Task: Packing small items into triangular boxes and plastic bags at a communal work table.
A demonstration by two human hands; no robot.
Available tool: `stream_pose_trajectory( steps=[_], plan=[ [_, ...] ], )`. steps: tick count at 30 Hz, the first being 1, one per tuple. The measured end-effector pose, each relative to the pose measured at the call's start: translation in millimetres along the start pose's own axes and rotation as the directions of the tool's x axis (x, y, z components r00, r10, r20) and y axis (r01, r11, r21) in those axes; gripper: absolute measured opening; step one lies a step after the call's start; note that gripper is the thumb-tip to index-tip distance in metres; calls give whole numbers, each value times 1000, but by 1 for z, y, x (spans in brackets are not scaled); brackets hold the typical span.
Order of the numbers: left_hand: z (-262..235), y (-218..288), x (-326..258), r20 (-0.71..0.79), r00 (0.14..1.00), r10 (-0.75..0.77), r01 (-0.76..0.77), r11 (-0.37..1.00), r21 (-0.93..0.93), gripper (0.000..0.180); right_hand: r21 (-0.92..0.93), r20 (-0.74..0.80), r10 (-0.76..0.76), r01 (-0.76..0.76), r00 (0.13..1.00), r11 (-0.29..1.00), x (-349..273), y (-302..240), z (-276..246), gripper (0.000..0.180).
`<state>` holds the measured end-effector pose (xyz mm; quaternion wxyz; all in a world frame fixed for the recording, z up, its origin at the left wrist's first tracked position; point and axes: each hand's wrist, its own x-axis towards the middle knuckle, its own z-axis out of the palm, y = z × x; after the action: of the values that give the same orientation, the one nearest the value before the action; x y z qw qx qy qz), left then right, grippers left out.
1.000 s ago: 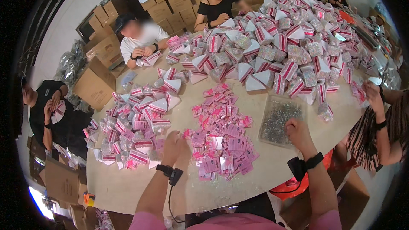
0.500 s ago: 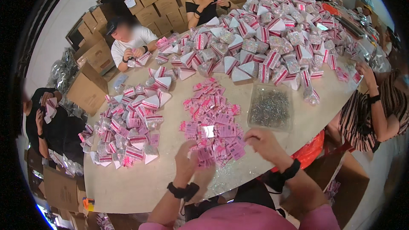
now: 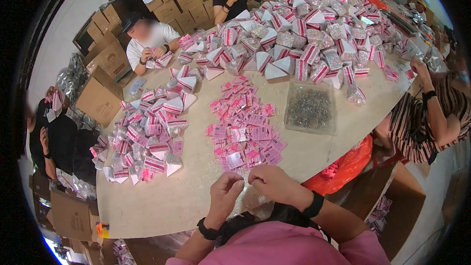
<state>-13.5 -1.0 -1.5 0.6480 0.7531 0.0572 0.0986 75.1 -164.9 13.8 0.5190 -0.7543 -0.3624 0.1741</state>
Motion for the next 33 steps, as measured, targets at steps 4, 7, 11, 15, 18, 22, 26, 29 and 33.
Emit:
stream_pose_trajectory(
  steps=[4, 7, 11, 15, 18, 22, 26, 29, 33],
  plan=[
    [-4, -5, -8, -21, 999, -34, 36, 996, 81, 11, -82, 33, -17, 20, 999, 996, -4, 2, 5, 12],
    [-2, -10, -12, -132, 988, -76, 76, 997, -5, 13, 37, 37, 72, -74, 997, 997, -8, -2, 4, 14],
    [3, -11, -17, -133, 955, -267, 203, 908, -365, 16, 367, -42, 186, -158, 982, 917, -14, 9, 19, 15],
    [17, -15, -24, -123, 957, -262, 206, 916, -345, 19, 480, -43, 217, -170, 975, 861, -20, 2, 42, 13],
    [17, -9, -23, -128, 966, -226, 169, 921, -352, 19, 677, -58, 313, -193, 948, 710, -18, 3, 45, 9],
    [19, -3, -17, -190, 975, -114, 67, 969, -236, 18, 899, 23, 381, -185, 924, 396, -15, 9, 45, 8],
    [25, -7, -13, -223, 973, 62, -67, 998, -12, 17, 963, 158, 324, -218, 933, 157, -21, 31, 49, 9],
    [27, -9, -9, -178, 977, 118, -103, 990, 92, 15, 953, 115, 390, -213, 913, 217, -20, 25, 42, 7],
    [15, -16, 19, -35, 996, 79, -71, 978, 196, 14, 882, -73, 407, -132, 910, 453, -15, 37, 37, 6]
  ],
)
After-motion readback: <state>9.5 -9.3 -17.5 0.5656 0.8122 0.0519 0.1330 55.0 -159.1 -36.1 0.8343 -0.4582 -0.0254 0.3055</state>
